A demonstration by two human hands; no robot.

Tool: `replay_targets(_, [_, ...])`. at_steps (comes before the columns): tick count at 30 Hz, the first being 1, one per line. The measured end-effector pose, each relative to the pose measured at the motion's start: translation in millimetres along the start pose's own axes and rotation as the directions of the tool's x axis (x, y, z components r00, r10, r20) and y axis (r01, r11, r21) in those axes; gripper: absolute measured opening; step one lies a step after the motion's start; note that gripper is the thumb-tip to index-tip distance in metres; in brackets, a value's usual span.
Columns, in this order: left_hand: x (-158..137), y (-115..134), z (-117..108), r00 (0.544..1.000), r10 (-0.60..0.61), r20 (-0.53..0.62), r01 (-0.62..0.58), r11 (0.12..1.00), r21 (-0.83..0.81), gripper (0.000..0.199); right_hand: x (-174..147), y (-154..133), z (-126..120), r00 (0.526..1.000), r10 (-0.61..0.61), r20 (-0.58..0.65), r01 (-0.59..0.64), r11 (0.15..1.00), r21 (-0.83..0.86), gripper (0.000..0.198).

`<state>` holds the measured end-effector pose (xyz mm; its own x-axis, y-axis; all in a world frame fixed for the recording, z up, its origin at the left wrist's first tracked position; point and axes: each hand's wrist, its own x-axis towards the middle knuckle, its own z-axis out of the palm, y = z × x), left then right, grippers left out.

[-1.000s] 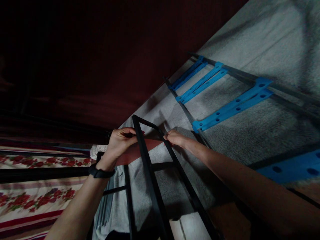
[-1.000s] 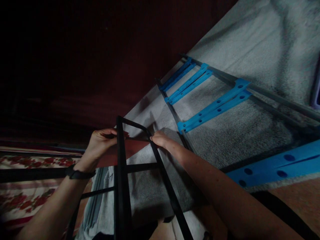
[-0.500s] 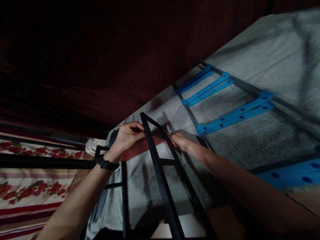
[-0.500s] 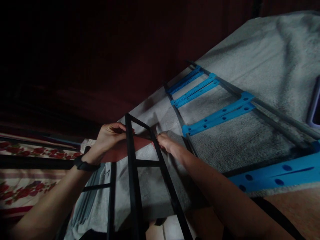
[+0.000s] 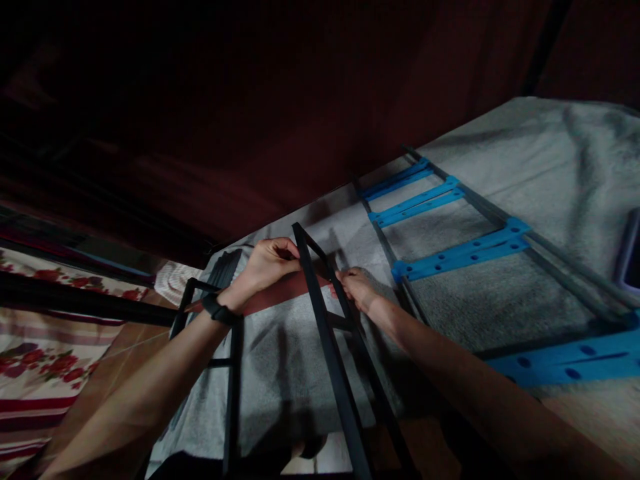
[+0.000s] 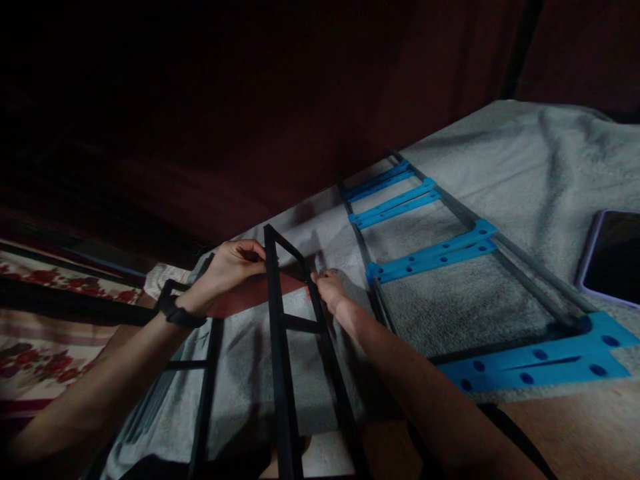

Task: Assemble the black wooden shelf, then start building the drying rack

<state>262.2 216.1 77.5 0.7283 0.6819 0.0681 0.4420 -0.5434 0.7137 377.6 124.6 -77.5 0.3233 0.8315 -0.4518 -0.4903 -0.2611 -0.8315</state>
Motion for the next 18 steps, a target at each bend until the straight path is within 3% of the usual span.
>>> replay_targets(5, [0, 3, -1, 1.0, 0.015, 0.014, -0.015, 1.0, 0.017, 0.013, 0, -1, 2, 0.997, 0.079, 0.001, -0.078, 0.986, 0.15, 0.018])
replay_targets(11, [-2, 5, -2, 1.0, 0.001, 0.011, -0.001, 1.0, 0.001, 0.014, 9, 7, 1, 1.0, -0.011, 0.02, 0.009, 0.998, 0.069, 0.021])
replay_targets(18, [-3, 4, 1, 1.0, -0.009, 0.007, 0.01, 0.999, -0.042, 0.015, 11, 7, -1, 0.997, 0.078, 0.027, -0.08, 0.995, 0.062, 0.028])
